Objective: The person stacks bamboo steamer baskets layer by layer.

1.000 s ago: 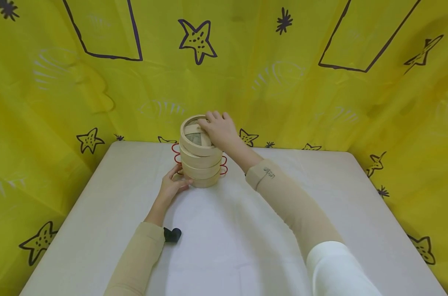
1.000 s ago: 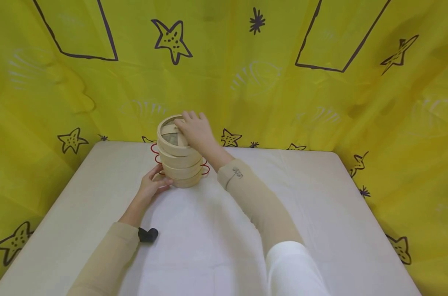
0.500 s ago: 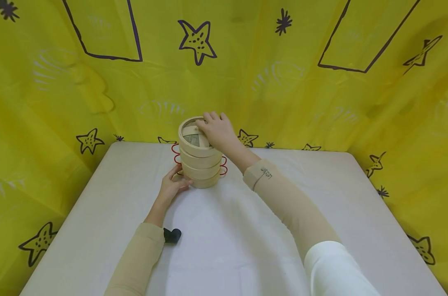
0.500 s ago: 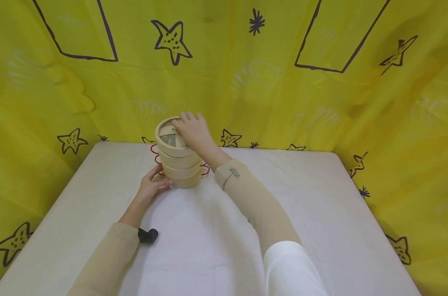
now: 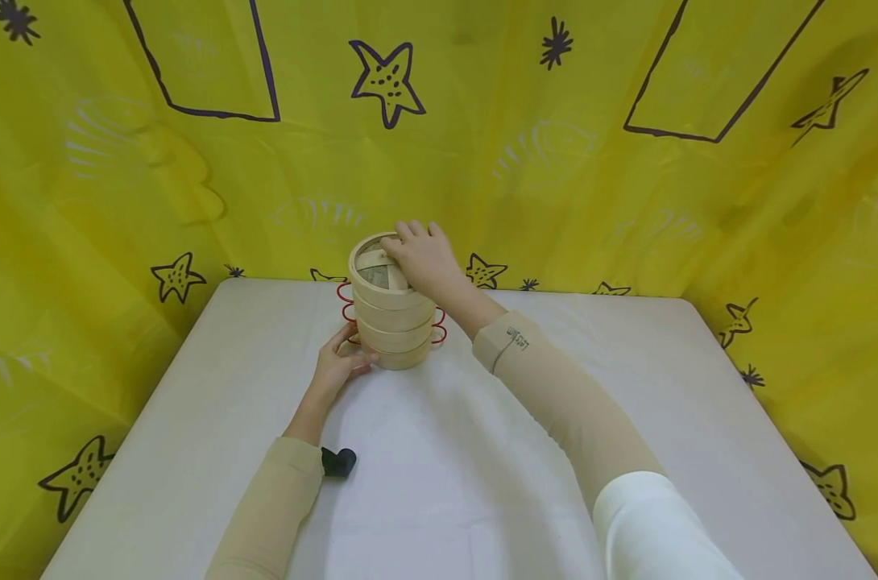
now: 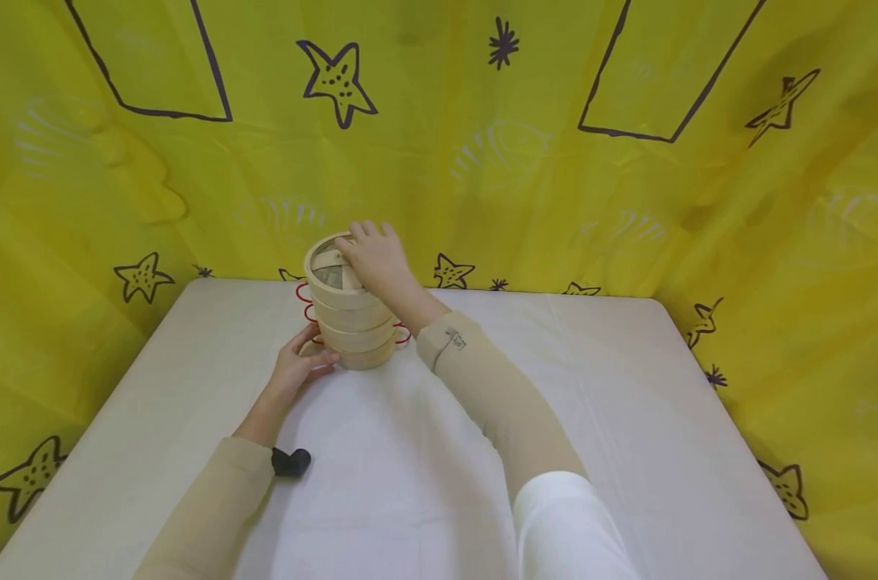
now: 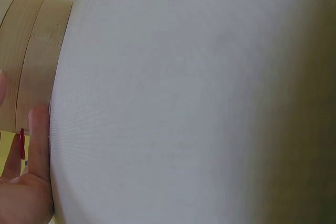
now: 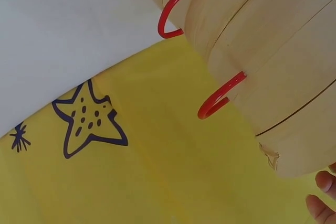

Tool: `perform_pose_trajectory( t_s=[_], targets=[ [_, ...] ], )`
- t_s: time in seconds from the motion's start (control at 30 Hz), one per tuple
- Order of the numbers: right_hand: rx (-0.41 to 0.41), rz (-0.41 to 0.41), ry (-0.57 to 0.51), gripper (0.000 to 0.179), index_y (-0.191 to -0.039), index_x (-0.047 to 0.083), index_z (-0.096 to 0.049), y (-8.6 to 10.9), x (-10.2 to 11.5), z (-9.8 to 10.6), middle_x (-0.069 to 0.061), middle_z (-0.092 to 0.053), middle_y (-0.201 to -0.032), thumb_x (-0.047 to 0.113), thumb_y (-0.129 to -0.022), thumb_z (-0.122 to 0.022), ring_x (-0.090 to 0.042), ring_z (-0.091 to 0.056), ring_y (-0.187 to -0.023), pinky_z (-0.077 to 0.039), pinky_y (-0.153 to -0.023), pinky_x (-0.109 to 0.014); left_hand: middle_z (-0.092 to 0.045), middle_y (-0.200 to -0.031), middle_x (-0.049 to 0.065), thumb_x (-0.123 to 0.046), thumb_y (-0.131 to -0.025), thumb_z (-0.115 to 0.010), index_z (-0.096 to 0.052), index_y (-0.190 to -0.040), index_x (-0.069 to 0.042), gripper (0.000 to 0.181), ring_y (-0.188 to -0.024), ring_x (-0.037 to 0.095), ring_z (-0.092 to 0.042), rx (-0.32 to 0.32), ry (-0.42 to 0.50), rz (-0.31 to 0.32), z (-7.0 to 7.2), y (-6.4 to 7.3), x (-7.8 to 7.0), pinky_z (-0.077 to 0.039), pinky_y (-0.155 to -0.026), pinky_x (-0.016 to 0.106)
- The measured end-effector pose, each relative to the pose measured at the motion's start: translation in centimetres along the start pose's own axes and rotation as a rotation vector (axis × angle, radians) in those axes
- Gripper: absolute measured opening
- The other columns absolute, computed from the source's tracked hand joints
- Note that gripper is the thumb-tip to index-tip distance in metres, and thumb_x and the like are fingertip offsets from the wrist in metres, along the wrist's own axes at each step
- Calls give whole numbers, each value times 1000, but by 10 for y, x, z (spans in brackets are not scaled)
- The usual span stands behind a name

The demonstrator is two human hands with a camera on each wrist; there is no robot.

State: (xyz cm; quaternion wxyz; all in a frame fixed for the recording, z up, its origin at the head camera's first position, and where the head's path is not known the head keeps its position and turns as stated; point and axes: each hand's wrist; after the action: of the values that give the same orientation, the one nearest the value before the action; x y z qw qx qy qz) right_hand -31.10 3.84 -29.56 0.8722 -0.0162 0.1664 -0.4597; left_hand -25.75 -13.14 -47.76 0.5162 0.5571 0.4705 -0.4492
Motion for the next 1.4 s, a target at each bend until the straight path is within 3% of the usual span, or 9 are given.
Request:
perform_pose_trajectory(
  t_s=[0.53,0.83,1.4],
  targets=[
    [57,-16,3,32,-129,22,-46,-2,2,0,-6,-43,-124,30,-99,-37,-24,-38,-116,-36,-95,-42,-32,-141,6,3,-74,-71,-36,-141,-17,78,-91,16,-55,-11,-19,0,1,1,0,-55,-73,25],
    [69,-23,14,32,-130,23,-45,-3,3,2,-6,-43,-124,28,-99,-36,-23,-38,-116,-36,-94,-41,-31,-142,7,3,-75,-71,-35,-141,-16,78,-77,9,-57,5,-2,-2,-1,2,-2,-55,-71,24],
    [50,-33,-48,34,-130,22,-45,0,-3,4,-7,-43,-125,32,-99,-34,-24,-38,-117,-37,-93,-41,-29,-142,8,6,-75,-69,-34,-141,-13,77,-76,8,-58,9,27,1,-2,2,-2,-55,-70,23]
  ],
)
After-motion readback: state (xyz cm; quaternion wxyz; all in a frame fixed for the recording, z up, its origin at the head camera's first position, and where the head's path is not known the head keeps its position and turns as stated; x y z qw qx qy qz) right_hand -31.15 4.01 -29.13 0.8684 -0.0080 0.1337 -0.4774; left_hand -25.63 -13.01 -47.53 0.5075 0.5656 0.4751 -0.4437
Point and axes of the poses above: each hand's wrist, its own y-axis away from the middle knuckle, its own z-axis out of the back of the hand, x = y × z
